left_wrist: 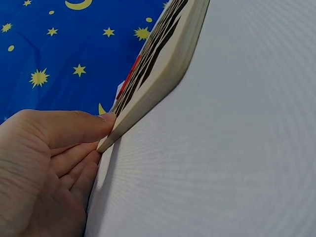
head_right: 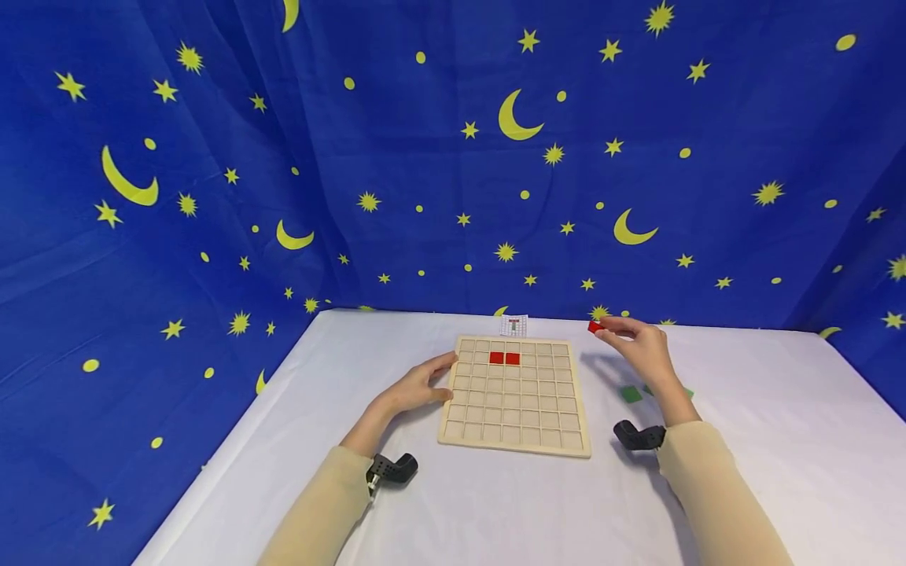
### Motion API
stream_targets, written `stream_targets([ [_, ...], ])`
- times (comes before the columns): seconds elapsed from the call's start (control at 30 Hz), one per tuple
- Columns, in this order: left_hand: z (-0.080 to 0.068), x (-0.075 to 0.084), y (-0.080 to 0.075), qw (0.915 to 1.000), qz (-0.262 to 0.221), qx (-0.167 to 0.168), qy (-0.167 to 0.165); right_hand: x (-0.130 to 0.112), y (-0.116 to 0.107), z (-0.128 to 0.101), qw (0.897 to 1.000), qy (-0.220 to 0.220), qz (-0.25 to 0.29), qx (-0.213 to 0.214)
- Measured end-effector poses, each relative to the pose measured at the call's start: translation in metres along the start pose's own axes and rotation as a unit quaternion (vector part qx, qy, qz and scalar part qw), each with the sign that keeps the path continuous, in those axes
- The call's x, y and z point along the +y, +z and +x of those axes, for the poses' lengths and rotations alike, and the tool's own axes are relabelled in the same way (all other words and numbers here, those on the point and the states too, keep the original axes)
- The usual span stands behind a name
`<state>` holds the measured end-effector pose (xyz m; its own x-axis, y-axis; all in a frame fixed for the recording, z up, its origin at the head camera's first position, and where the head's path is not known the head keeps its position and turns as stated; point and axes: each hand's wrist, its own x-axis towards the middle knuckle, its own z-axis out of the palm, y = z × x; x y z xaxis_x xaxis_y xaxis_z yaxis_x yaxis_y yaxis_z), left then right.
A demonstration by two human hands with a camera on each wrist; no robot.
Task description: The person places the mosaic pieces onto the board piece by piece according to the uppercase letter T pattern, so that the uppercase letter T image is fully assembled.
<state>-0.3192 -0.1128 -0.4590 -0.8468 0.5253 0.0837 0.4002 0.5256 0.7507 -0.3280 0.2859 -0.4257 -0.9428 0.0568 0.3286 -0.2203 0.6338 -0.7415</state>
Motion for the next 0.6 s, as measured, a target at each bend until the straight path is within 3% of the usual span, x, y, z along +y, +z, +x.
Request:
stream_targets([
  [0.23,0.0,-0.002,-0.002,1.0,0.005,0.004,0.006,-0.036,0.027,0.016,0.997,-0.044,0.034,-0.052],
  [0.6,-0.001,0.0,-0.001,1.0,0.0,0.001,-0.003,-0.067,0.063,0.025,0.99,-0.055,0.093,-0.089],
])
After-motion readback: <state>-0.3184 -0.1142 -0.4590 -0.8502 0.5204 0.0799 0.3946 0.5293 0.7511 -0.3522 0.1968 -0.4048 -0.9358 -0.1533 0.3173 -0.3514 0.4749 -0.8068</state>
